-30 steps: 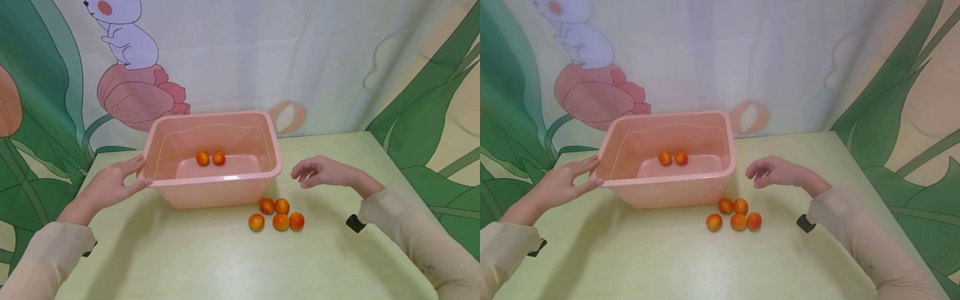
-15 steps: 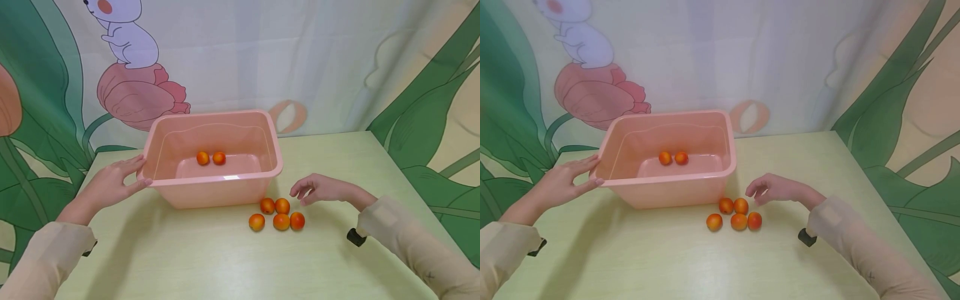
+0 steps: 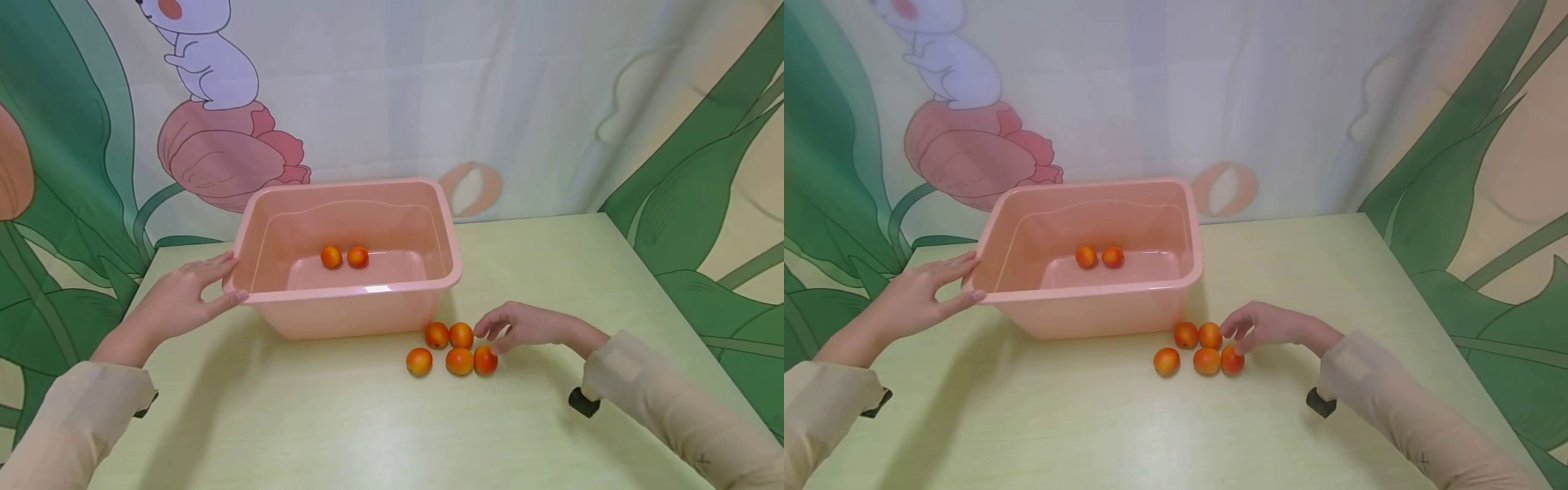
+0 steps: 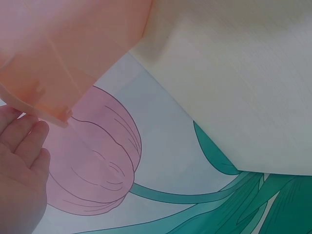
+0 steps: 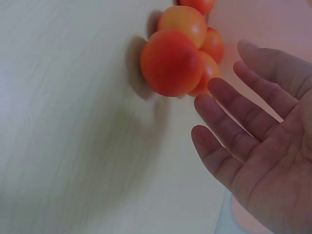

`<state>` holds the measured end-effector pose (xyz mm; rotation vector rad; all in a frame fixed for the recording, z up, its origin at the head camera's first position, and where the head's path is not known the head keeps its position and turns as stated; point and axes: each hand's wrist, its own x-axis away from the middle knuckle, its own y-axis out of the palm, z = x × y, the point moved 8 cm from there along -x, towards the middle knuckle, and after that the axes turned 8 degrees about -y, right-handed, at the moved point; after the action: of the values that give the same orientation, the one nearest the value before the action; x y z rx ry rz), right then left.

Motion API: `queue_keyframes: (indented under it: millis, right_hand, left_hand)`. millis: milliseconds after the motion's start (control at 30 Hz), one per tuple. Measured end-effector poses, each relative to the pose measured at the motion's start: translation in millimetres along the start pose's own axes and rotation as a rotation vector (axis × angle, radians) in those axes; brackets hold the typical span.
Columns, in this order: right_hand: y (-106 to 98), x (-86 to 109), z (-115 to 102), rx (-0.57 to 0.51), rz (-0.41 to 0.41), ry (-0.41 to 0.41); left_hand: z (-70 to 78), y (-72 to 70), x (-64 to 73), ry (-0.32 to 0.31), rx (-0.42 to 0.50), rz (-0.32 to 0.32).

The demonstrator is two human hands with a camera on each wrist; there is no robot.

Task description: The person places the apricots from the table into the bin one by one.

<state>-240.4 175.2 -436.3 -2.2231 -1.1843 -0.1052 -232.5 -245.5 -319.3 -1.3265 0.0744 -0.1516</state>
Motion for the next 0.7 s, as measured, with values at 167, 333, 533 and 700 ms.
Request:
queue_keyframes:
  millis: [167, 333, 533, 700]
  right_hand:
    - [6, -1.2, 6, -0.011, 0.005, 0.035]
    - [12, -1.8, 14, 0.0, 0.007, 0.036]
    - [15, -1.3, 22, 0.019, 0.016, 0.046]
    - [18, -1.8, 28, 0.051, 0.028, 0.05]
  left_hand:
    - [-0.4, 0.4, -0.7, 0.007, 0.0, 0.005]
    - [-0.9, 0.6, -0.7, 0.0, 0.0, -0.001]
    - [-0.8, 0.1, -1.3, 0.004, -0.005, -0.008]
    - [-0.6, 0.0, -1.3, 0.01, -0.005, -0.005]
